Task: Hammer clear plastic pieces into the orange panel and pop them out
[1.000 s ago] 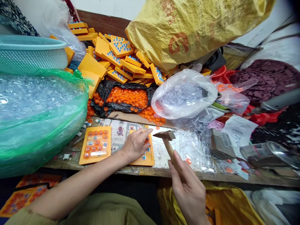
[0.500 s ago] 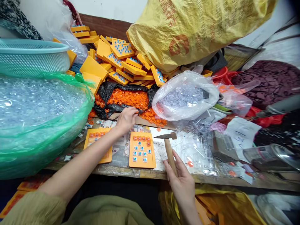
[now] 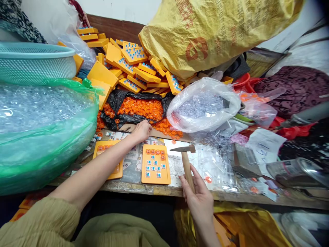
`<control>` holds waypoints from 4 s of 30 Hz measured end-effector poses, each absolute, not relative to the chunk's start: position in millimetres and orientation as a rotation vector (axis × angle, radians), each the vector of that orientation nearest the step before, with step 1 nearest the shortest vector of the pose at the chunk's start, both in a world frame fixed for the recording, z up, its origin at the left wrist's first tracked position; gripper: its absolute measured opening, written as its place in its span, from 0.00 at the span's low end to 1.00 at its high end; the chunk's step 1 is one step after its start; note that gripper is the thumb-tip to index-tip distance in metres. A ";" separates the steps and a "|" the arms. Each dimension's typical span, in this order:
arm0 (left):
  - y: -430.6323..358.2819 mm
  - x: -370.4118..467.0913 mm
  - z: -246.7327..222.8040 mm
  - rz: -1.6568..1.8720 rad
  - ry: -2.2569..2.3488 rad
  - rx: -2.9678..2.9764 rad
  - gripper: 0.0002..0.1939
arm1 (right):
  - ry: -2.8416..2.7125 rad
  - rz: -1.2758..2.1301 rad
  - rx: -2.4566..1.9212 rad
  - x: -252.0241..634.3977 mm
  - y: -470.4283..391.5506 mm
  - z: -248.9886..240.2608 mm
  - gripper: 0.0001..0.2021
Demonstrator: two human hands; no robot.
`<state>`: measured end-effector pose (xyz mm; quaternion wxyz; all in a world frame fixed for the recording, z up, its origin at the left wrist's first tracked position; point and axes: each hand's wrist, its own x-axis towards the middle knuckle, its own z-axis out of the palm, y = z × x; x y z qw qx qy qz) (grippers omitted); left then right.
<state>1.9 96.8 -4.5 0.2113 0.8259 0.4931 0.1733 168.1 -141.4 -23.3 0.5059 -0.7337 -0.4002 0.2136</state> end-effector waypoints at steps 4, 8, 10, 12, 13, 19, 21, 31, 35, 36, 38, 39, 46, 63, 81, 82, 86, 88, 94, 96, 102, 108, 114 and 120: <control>86.2 -0.7 -5.3 0.520 1.354 2.250 0.10 | -0.918 0.624 -1.786 170.0 -142.7 -25.0 0.31; 77.0 -5.7 -8.8 0.534 1.351 2.231 0.07 | -0.930 0.627 -1.779 170.6 -140.5 -22.7 0.31; 75.9 -5.9 -9.7 0.536 1.359 2.247 0.08 | -0.955 0.620 -1.772 170.4 -139.3 -20.8 0.31; 72.6 -4.9 -7.4 0.534 1.355 2.262 0.09 | -0.973 0.619 -1.768 169.7 -140.1 -19.1 0.31; 68.3 -4.5 -4.9 0.534 1.345 2.267 0.10 | -0.975 0.615 -1.771 169.1 -141.6 -18.5 0.30; 1.4 -11.5 14.1 0.648 1.082 2.312 0.24 | -1.101 0.464 -1.798 162.5 -159.7 -13.5 0.23; -20.3 -15.1 13.5 0.663 1.021 2.396 0.26 | -1.259 0.399 -1.738 160.2 -163.7 -9.7 0.20; -37.0 -14.6 -10.3 0.857 1.071 2.184 0.32 | -1.758 0.275 -1.621 154.0 -159.7 7.6 0.23; -35.0 -13.4 -2.9 0.766 1.131 2.094 0.34 | -1.688 0.196 -1.545 155.0 -160.6 12.0 0.26; -34.9 -13.1 -0.9 0.740 1.142 2.082 0.34 | -1.693 0.194 -1.553 155.4 -161.4 11.5 0.26; -35.5 -12.6 2.0 0.699 1.156 2.054 0.36 | -1.724 0.243 -1.611 155.9 -162.9 8.5 0.24; -35.9 -12.6 2.9 0.685 1.164 2.038 0.36 | -1.735 0.294 -1.650 156.1 -163.3 6.2 0.23; -2.1 -14.7 7.6 0.744 1.182 2.067 0.18 | -1.227 0.561 -1.795 157.8 -154.3 -10.0 0.23; 111.0 8.8 -9.5 0.580 1.314 2.383 0.09 | -1.036 0.679 -1.758 146.9 -132.1 -24.3 0.41; 66.1 -19.8 10.6 0.497 1.361 2.261 0.07 | -1.047 0.757 -1.770 150.2 -132.2 -18.3 0.45; 54.6 -22.5 14.1 0.513 1.341 2.257 0.10 | -1.039 0.754 -1.746 150.3 -134.0 -18.8 0.43; -3.4 -38.2 19.7 0.709 1.155 2.204 0.20 | -1.117 0.622 -1.666 149.7 -145.3 -20.3 0.26; -27.7 -44.8 17.2 0.766 1.073 2.161 0.21 | -1.263 0.526 -1.616 148.1 -150.3 -17.5 0.19; -50.1 -43.2 3.4 0.709 1.082 2.003 0.25 | -1.615 0.326 -1.448 142.6 -156.3 0.5 0.26; -49.6 -40.1 0.5 0.712 1.100 1.955 0.25 | -1.677 0.299 -1.430 142.8 -158.4 4.5 0.28; -51.3 -40.8 -0.3 0.721 1.118 1.921 0.25 | -1.832 0.336 -1.482 146.0 -164.5 10.2 0.27; -54.7 -43.8 0.4 0.717 1.093 1.912 0.26 | -1.870 0.284 -1.445 146.2 -165.5 9.4 0.28; -13.9 -40.3 12.8 0.656 1.190 1.921 0.20 | -1.321 0.469 -1.667 153.2 -160.2 -9.9 0.18; 69.7 9.6 13.4 0.642 1.281 2.237 0.11 | -0.744 0.785 -1.673 162.1 -136.3 -17.3 0.34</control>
